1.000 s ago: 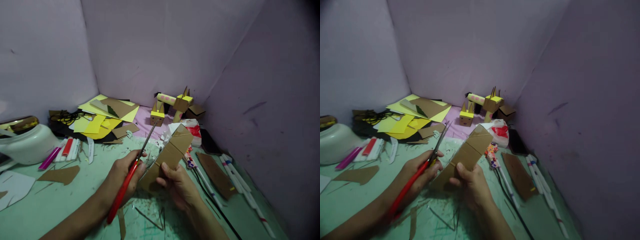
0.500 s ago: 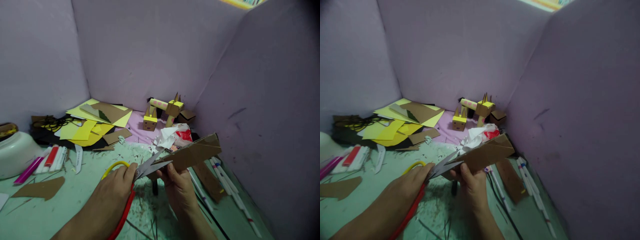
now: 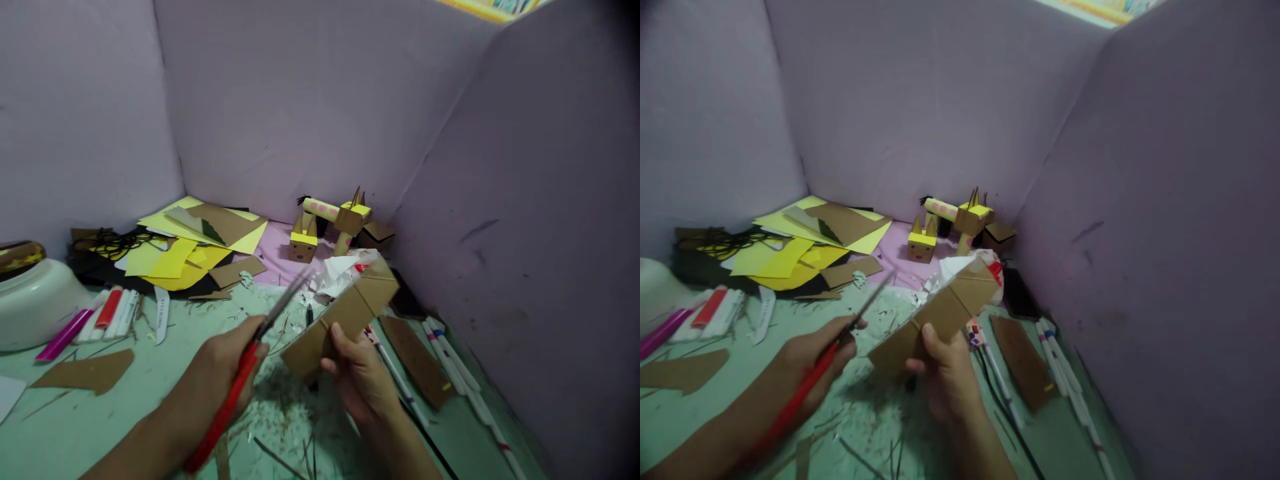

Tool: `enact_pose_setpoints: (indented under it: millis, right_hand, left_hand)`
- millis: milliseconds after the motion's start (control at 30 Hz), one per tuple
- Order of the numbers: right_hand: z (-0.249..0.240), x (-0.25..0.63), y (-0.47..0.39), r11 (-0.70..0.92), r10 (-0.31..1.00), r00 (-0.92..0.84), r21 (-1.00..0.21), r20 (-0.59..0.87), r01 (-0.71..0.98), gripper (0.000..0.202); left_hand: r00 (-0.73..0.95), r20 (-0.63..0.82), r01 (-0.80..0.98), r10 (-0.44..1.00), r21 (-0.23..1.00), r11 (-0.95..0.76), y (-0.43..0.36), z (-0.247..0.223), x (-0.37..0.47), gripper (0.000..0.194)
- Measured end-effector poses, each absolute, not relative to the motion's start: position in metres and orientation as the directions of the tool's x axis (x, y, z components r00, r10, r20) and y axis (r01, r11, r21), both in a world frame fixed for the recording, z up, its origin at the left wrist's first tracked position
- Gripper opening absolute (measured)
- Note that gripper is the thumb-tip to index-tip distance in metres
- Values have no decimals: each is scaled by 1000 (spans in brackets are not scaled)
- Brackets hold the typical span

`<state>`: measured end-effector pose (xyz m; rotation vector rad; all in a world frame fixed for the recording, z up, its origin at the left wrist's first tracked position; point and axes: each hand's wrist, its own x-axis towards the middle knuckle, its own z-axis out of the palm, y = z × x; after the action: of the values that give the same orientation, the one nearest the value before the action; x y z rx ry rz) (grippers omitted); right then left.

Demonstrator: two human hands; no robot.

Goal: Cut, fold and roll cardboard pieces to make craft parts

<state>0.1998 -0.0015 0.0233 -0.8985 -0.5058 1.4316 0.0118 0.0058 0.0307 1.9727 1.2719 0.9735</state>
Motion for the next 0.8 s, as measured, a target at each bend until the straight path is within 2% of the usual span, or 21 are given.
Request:
enact_pose_setpoints:
  millis: [100,200,367,600,800]
  right_hand:
    - [22,195,-5,-336,941,-161,-760,-298,-557,43]
    - [21,189,-10,-407,910,-300,-764,-287,-502,40]
    - [20,184,-12,-404,911,-291,-766,-291,-500,38]
    - [18,184,-9,-352,933,-235,-829,-273,-435,41]
    - [16,186,-10,-334,941,-206,-841,-269,-425,40]
  left_hand:
    - [275,85,353,958,917,-183,11,38,10,26]
    - [330,3,132,944,990,-49,11,39,13,33]
    - [320,-33,7,947,999,32,7,36,21,31]
    - [328,-12,-86,945,995,42,10,32,21,28]
    - [275,17,29,961,999,-26,7,34,21,24]
